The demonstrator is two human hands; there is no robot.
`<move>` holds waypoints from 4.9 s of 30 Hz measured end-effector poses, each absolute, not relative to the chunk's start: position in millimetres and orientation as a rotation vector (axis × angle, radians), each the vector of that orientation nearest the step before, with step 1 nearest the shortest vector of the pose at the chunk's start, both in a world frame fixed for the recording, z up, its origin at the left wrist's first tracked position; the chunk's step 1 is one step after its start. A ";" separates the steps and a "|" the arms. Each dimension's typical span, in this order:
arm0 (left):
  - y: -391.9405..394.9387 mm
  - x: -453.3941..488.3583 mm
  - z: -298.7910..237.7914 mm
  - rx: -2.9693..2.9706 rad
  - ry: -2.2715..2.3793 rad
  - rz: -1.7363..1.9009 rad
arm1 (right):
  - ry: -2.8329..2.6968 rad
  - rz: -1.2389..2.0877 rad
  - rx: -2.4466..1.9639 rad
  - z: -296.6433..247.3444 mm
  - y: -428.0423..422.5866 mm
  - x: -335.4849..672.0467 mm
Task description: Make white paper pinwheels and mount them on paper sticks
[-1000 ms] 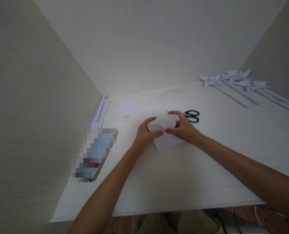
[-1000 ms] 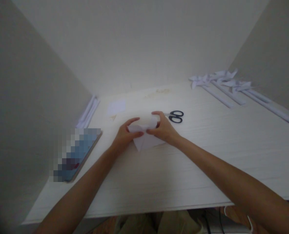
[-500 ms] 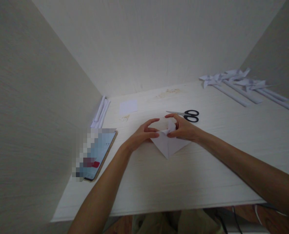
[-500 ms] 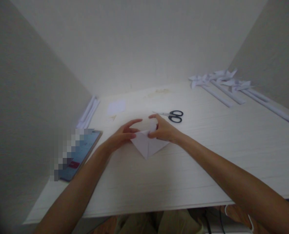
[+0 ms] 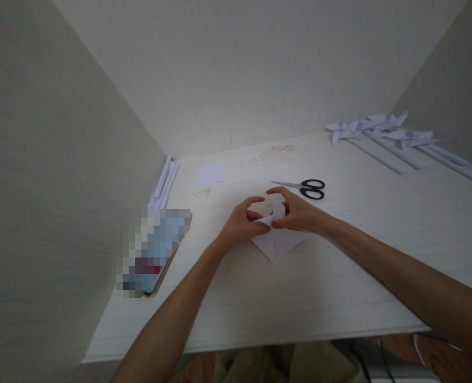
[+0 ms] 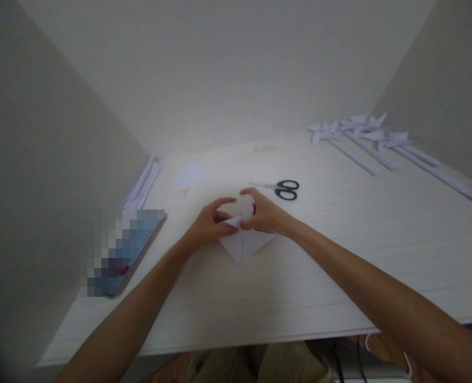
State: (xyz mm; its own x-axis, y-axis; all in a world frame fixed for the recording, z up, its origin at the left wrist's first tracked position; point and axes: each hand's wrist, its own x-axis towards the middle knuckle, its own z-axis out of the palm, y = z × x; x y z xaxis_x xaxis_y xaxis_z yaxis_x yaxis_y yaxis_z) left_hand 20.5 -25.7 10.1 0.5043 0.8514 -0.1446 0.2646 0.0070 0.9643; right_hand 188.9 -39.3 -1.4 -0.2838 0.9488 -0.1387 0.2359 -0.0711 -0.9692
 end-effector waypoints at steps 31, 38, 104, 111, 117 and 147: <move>-5.4 4.6 4.3 1.039 1.227 1.087 | -1.590 0.962 -0.954 -13.1 -44.3 187.1; -11.9 7.7 6.1 1.079 1.190 1.088 | -1.727 0.993 -1.026 -17.8 -42.2 186.3; -34.4 39.5 2.3 1.275 1.252 1.158 | -1.371 0.737 -1.275 -11.0 -40.9 176.4; -28.5 34.7 6.2 1.166 1.192 1.040 | -1.406 0.897 -1.224 -14.6 -35.7 184.4; -20.0 21.2 13.7 0.956 0.962 0.918 | -1.471 1.302 -1.042 -3.8 -35.4 190.9; -23.8 20.7 10.8 1.512 1.077 0.588 | -1.745 1.413 -1.020 -0.4 -37.4 194.0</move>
